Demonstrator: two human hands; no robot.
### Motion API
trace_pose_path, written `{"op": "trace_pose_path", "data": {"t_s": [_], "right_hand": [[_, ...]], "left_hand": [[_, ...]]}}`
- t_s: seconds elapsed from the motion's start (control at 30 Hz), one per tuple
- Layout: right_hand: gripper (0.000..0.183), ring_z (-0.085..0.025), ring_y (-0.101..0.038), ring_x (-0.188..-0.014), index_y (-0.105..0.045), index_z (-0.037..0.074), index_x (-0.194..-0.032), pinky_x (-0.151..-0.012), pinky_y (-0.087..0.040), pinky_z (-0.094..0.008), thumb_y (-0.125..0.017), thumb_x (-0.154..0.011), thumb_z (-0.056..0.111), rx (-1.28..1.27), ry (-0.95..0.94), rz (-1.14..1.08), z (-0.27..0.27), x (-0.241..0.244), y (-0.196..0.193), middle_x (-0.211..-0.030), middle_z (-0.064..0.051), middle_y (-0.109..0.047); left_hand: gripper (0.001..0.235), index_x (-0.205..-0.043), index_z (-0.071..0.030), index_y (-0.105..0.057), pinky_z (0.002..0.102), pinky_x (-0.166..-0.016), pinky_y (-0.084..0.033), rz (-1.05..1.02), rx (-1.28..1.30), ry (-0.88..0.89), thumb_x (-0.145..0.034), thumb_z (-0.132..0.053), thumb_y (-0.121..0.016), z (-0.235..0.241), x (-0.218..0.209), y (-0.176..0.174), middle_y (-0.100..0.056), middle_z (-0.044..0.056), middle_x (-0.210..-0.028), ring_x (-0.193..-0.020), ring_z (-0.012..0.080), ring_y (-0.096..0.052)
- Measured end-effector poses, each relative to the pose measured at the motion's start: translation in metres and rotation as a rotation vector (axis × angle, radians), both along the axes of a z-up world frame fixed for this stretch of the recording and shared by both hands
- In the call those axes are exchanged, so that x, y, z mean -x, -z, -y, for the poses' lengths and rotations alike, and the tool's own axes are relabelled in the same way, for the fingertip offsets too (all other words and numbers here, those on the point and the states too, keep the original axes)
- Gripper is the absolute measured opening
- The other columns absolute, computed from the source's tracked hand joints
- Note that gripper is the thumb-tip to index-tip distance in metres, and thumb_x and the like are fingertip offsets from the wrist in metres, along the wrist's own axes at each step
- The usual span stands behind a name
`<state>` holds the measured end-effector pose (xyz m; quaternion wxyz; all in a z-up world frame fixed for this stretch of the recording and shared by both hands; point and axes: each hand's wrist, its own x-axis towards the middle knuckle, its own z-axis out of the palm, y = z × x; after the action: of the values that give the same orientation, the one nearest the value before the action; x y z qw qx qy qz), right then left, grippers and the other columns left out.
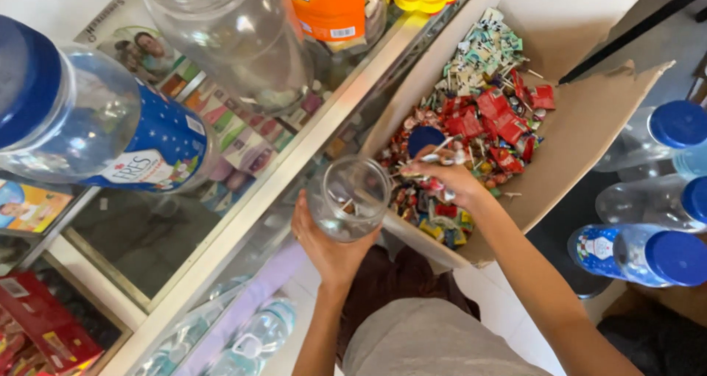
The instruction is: The person fills clear plastic jars with various candies from a large cardboard box. They use their hands to scoop and place wrapped candies and lollipops into the jars, then secure the lids. The filled jars are placed on a glass display counter.
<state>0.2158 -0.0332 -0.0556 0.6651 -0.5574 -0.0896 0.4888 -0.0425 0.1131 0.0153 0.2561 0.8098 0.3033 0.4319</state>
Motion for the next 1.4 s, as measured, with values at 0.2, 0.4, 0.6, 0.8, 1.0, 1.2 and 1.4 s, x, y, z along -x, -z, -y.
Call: {"op": "trace_pose_path", "data": {"t_s": [0.2, 0.4, 0.6, 0.8, 1.0, 1.2, 1.4], "right_hand": [[0.030, -0.014, -0.066, -0.068, -0.072, 0.009, -0.104, -0.058, -0.053, -0.030, -0.088, -0.081, 0.022, 0.355, -0.297, 0.544, -0.006, 0.007, 0.051, -0.086, -0.008, -0.075], [0.027, -0.013, -0.061, -0.061, -0.077, 0.009, -0.100, -0.053, -0.046, -0.029, -0.084, -0.087, 0.030, 0.444, -0.626, 0.714, 0.000, -0.021, 0.079, -0.080, -0.007, -0.074], [0.029, -0.015, -0.062, -0.066, -0.061, 0.008, -0.120, -0.041, -0.042, -0.024, -0.067, -0.092, 0.009, 0.004, -0.231, -0.235, 0.010, -0.031, 0.041, -0.104, -0.014, -0.068], [0.035, -0.020, -0.064, -0.063, -0.054, 0.011, -0.127, -0.033, -0.039, -0.019, -0.062, -0.093, 0.014, -0.241, -0.221, -0.280, 0.002, -0.009, -0.080, -0.119, -0.022, -0.069], [0.038, -0.020, -0.067, -0.068, -0.059, 0.004, -0.128, -0.046, -0.049, -0.024, -0.065, -0.100, 0.029, -0.197, -0.373, 0.085, -0.008, 0.000, -0.137, -0.112, -0.022, -0.074], [0.034, -0.016, -0.069, -0.102, -0.072, 0.001, -0.121, -0.087, -0.055, -0.031, -0.067, -0.105, 0.030, -0.218, -0.575, 0.688, -0.026, 0.007, -0.156, -0.112, -0.015, -0.076], [0.035, -0.018, -0.069, -0.072, -0.060, 0.005, -0.116, -0.049, -0.049, -0.028, -0.068, -0.097, 0.035, -0.140, -0.453, 0.358, -0.026, 0.004, -0.180, -0.100, -0.011, -0.071]], "left_hand": [[0.129, -0.156, -0.002, -0.025, 0.059, -0.116, -0.035, 0.019, -0.001, 0.050, -0.059, -0.046, -0.098, 0.002, 0.002, -0.002, -0.043, 0.025, -0.154, -0.138, 0.0472, -0.044], [0.130, -0.156, -0.002, -0.025, 0.058, -0.115, -0.037, 0.034, 0.023, 0.058, -0.058, -0.046, -0.099, 0.000, 0.006, -0.001, -0.044, 0.025, -0.153, -0.137, 0.0467, -0.045], [0.130, -0.155, -0.002, -0.024, 0.060, -0.115, -0.036, 0.000, -0.005, 0.035, -0.058, -0.045, -0.099, 0.005, 0.006, 0.005, -0.043, 0.026, -0.151, -0.136, 0.0469, -0.045], [0.127, -0.154, -0.002, -0.027, 0.057, -0.115, -0.037, -0.020, -0.004, 0.049, -0.057, -0.043, -0.099, 0.002, 0.000, 0.001, -0.046, 0.026, -0.149, -0.135, 0.0464, -0.046], [0.127, -0.154, 0.000, -0.030, 0.058, -0.115, -0.035, -0.078, 0.040, 0.018, -0.056, -0.043, -0.098, 0.001, -0.003, -0.014, -0.047, 0.026, -0.147, -0.135, 0.0460, -0.046], [0.125, -0.152, 0.000, -0.033, 0.057, -0.115, -0.035, -0.110, 0.039, -0.003, -0.054, -0.042, -0.097, 0.004, -0.009, -0.027, -0.049, 0.024, -0.147, -0.135, 0.0446, -0.047], [0.123, -0.152, -0.001, -0.034, 0.056, -0.116, -0.035, -0.110, 0.006, 0.009, -0.056, -0.045, -0.097, 0.006, -0.005, -0.025, -0.049, 0.022, -0.147, -0.136, 0.0422, -0.047]]}}
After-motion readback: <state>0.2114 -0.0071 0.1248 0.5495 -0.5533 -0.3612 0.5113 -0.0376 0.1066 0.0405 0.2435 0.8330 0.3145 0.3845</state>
